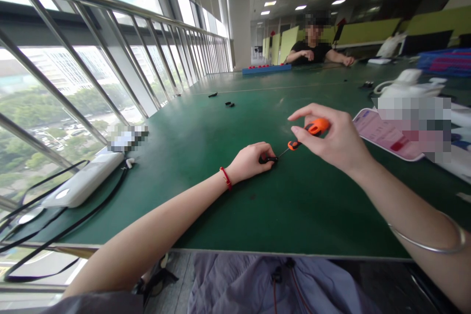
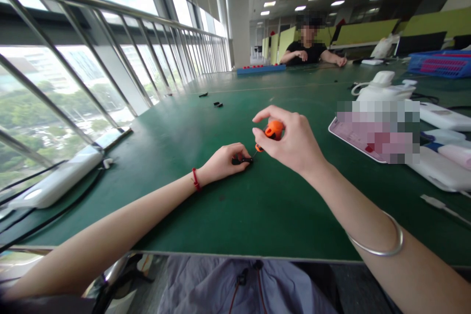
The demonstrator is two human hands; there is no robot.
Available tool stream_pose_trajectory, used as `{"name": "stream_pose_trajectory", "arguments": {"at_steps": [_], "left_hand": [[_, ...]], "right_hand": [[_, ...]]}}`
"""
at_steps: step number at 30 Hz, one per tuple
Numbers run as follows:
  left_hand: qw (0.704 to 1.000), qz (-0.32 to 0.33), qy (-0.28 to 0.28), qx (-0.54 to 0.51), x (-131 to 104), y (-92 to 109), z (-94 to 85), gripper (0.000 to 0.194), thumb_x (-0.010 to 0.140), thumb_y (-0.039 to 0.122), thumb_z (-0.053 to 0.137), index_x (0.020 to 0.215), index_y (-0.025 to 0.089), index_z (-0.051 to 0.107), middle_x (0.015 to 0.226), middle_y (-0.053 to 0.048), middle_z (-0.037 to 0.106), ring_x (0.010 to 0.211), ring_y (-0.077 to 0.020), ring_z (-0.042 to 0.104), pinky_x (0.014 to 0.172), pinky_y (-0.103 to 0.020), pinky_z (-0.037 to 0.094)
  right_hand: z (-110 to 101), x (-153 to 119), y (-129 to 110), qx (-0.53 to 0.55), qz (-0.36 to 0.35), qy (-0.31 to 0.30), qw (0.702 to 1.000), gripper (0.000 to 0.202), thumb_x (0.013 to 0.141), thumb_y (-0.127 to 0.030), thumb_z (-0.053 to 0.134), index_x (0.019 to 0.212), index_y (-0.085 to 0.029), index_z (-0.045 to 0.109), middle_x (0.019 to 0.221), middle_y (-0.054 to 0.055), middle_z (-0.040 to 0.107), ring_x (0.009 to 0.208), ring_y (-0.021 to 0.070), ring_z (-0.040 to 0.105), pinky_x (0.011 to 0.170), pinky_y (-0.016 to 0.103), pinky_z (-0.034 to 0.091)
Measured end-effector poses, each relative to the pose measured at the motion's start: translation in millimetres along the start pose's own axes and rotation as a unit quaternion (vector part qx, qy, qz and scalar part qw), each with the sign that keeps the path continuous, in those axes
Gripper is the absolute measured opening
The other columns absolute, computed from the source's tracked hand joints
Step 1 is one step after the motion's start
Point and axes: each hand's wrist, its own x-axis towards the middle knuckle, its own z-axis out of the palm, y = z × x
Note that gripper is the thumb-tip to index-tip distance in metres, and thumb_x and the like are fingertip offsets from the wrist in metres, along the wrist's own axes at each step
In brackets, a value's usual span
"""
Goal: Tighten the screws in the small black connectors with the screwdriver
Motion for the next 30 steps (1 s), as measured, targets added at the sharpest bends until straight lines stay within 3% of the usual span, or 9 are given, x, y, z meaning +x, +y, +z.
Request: {"name": "stream_pose_trajectory", "arguments": {"at_steps": [4,7,10,15,19,21,23,27,30], "left_hand": [[1.000,0.002,0.000,0.001,-0.1,-1.1,0.7,0.009,0.075,0.021,0.058,0.084,0.018,0.060,0.085,-0.001,0.062,0.074,-0.0128,0.058,0.067,-0.022,0.047],[1.000,0.007,0.004,-0.001,-0.1,-1.6,1.0,0.008,0.075,0.021,0.058,0.083,0.017,0.059,0.085,-0.001,0.062,0.074,-0.0126,0.058,0.067,-0.022,0.047],[1.000,0.006,0.003,-0.001,0.1,-1.5,0.8,0.008,0.075,0.021,0.058,0.083,0.017,0.059,0.085,-0.001,0.062,0.074,-0.0127,0.058,0.066,-0.022,0.047],[1.000,0.006,0.002,0.001,-0.1,-1.2,0.6,0.009,0.075,0.020,0.058,0.084,0.017,0.059,0.085,-0.001,0.062,0.074,-0.0126,0.058,0.066,-0.022,0.047],[1.000,0.008,0.003,0.000,-0.3,-1.6,0.9,0.008,0.075,0.020,0.058,0.083,0.017,0.059,0.085,-0.001,0.062,0.074,-0.0125,0.058,0.067,-0.022,0.047],[1.000,0.009,0.004,0.000,-0.3,-1.7,1.0,0.009,0.075,0.020,0.057,0.083,0.017,0.059,0.085,-0.001,0.062,0.074,-0.0126,0.058,0.066,-0.022,0.047],[1.000,0.009,0.003,0.000,-0.2,-1.8,1.0,0.009,0.076,0.021,0.057,0.084,0.017,0.060,0.085,-0.001,0.062,0.074,-0.0126,0.058,0.066,-0.022,0.047],[1.000,0.008,0.004,0.001,0.0,-1.8,1.0,0.009,0.075,0.021,0.058,0.084,0.017,0.059,0.085,-0.001,0.062,0.074,-0.0126,0.058,0.066,-0.022,0.047],[1.000,0.007,0.003,0.001,0.1,-1.9,0.8,0.009,0.076,0.021,0.057,0.083,0.017,0.059,0.085,-0.001,0.062,0.075,-0.0128,0.058,0.067,-0.022,0.047]], "right_hand": [[0.5,0.7,2.0,0.026,-0.011,0.013,1.000,0.039,0.072,-0.025,0.064,0.109,-0.022,0.053,0.067,-0.002,0.053,0.056,0.0137,0.050,0.057,0.028,0.041],[0.3,0.1,1.9,0.003,0.018,-0.011,1.000,0.025,0.075,-0.036,0.062,0.096,-0.022,0.059,0.056,-0.004,0.047,0.049,0.0125,0.043,0.052,0.028,0.037],[-0.1,-0.2,0.7,-0.008,0.023,-0.014,1.000,0.011,0.077,-0.033,0.060,0.079,-0.023,0.062,0.055,-0.002,0.049,0.048,0.0120,0.043,0.050,0.027,0.035],[-0.7,0.9,0.8,0.010,0.006,0.005,1.000,0.036,0.071,-0.024,0.063,0.106,-0.022,0.056,0.066,-0.002,0.056,0.056,0.0144,0.050,0.056,0.028,0.040],[-0.7,0.7,0.6,-0.009,0.039,-0.015,0.999,0.020,0.077,-0.040,0.059,0.081,-0.021,0.062,0.058,-0.001,0.055,0.052,0.0135,0.047,0.053,0.028,0.036],[-0.4,0.4,0.3,-0.008,0.029,-0.017,0.999,0.020,0.079,-0.040,0.057,0.076,-0.021,0.063,0.060,0.000,0.056,0.052,0.0132,0.047,0.052,0.027,0.036],[0.0,0.5,0.5,0.002,0.010,-0.011,1.000,0.015,0.077,-0.033,0.058,0.086,-0.022,0.062,0.064,0.000,0.057,0.055,0.0137,0.049,0.054,0.027,0.037],[0.3,1.1,1.5,0.017,-0.009,0.010,1.000,0.035,0.071,-0.025,0.063,0.105,-0.022,0.056,0.068,-0.001,0.056,0.060,0.0156,0.053,0.058,0.028,0.040],[0.1,0.8,0.6,0.003,0.016,0.001,1.000,0.026,0.074,-0.035,0.063,0.097,-0.022,0.058,0.057,-0.003,0.050,0.052,0.0140,0.048,0.054,0.028,0.038]]}}
